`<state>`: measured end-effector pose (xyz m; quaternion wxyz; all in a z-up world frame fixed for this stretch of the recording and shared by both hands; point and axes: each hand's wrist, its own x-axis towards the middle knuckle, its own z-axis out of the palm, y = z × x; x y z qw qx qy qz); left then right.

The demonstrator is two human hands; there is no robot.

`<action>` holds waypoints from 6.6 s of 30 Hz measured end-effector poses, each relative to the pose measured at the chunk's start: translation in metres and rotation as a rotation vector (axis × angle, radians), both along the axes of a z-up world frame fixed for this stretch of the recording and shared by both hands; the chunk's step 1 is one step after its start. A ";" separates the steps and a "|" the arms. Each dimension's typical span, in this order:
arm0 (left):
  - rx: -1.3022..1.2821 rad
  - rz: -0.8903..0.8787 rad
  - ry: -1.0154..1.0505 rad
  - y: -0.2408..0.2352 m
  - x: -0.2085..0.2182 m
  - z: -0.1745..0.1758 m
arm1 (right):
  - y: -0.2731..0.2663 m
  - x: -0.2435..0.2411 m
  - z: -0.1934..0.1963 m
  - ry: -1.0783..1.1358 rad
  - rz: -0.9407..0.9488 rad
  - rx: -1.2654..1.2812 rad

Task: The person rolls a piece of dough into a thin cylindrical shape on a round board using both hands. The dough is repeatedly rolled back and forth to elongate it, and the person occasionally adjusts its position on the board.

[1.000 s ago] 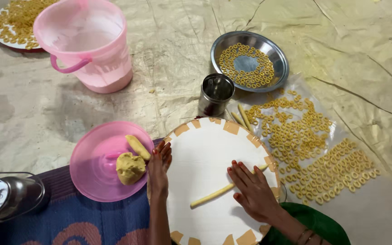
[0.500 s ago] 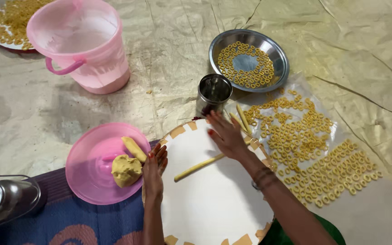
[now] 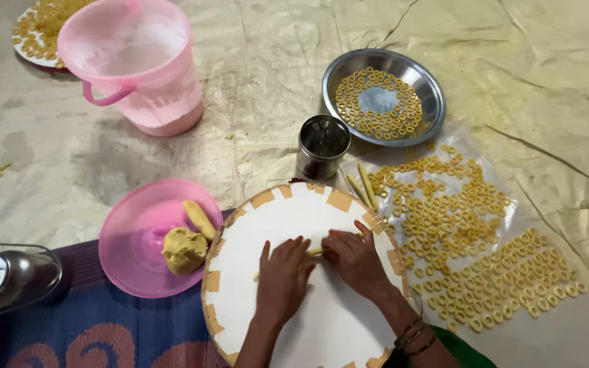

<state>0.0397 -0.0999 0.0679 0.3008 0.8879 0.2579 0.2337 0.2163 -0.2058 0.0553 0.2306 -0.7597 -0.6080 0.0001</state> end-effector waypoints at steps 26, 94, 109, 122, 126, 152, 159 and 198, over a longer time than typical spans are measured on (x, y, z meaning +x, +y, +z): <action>-0.248 -0.004 -0.076 -0.007 0.018 0.005 | -0.006 0.012 0.042 0.737 0.049 -0.026; 0.036 0.173 -0.040 0.027 -0.002 -0.018 | -0.020 0.195 -0.114 1.108 -0.714 0.492; -0.012 0.294 0.028 0.058 -0.036 0.006 | -0.018 0.019 -0.004 0.529 -0.467 0.175; -0.252 0.176 -0.152 0.078 -0.073 0.029 | 0.037 -0.068 -0.030 -0.299 -0.217 -0.196; -0.281 0.184 -0.155 0.080 -0.071 0.027 | 0.109 -0.012 -0.039 -0.311 -0.275 -0.108; -0.334 0.213 -0.215 0.086 -0.070 0.026 | 0.111 -0.055 -0.036 -0.370 -0.199 -0.144; -0.390 0.239 -0.212 0.092 -0.070 0.022 | 0.146 -0.025 -0.040 -0.366 -0.128 -0.086; -0.397 0.282 -0.231 0.086 -0.074 0.031 | -0.037 -0.169 -0.019 -0.265 0.149 -0.154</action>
